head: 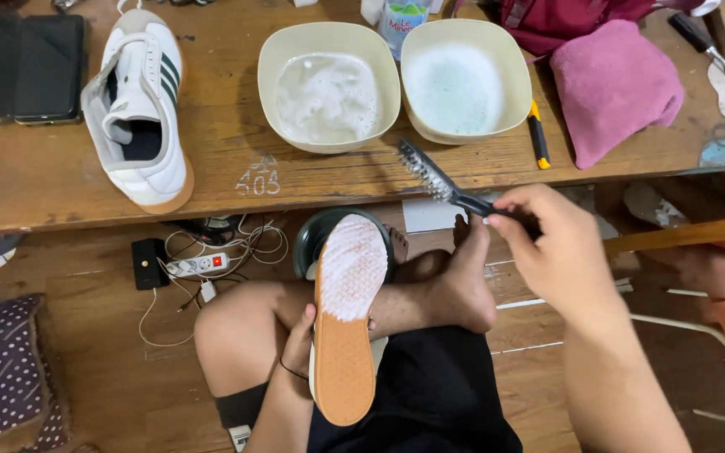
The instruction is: The person cleans the sole of a white sneaker using a brush and soapy water. They scrub the shoe thoroughly, rinse it with water from a bottle, and wipe it with a pink cloth.
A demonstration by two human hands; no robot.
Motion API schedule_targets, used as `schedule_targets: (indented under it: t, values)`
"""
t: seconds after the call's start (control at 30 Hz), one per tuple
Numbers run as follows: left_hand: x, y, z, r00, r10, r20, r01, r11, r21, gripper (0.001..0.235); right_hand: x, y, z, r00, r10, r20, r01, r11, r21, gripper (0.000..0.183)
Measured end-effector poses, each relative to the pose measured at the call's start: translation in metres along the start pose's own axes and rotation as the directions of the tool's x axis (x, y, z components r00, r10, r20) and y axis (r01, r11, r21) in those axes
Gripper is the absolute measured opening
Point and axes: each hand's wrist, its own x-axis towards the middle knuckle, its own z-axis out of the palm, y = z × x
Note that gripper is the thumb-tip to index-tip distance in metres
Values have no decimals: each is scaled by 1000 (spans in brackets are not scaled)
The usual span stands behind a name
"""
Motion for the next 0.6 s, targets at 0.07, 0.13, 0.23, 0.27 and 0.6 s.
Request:
schedule_targets:
  t: [0.07, 0.13, 0.23, 0.27, 0.6]
  values:
    - [2, -3, -6, 1000, 2, 10, -2, 1000, 9, 102, 6, 13, 18, 1000, 15, 13, -15, 999, -49, 23]
    - [5, -3, -5, 1000, 0, 27, -1, 1000, 23, 107, 11, 26, 37, 999, 32, 16, -30, 994, -101, 21]
    - [15, 3, 7, 994, -21, 111, 37, 989, -140, 105, 21, 40, 65, 987, -126, -101, 110, 982, -156, 15]
    - [17, 2, 13, 997, 7, 79, 3, 992, -126, 105, 24, 42, 72, 966, -217, -138, 175, 948, -264, 13]
    - [20, 9, 29, 996, 80, -48, -80, 997, 3, 89, 68, -18, 53, 872, -369, -322, 302, 923, -239, 38]
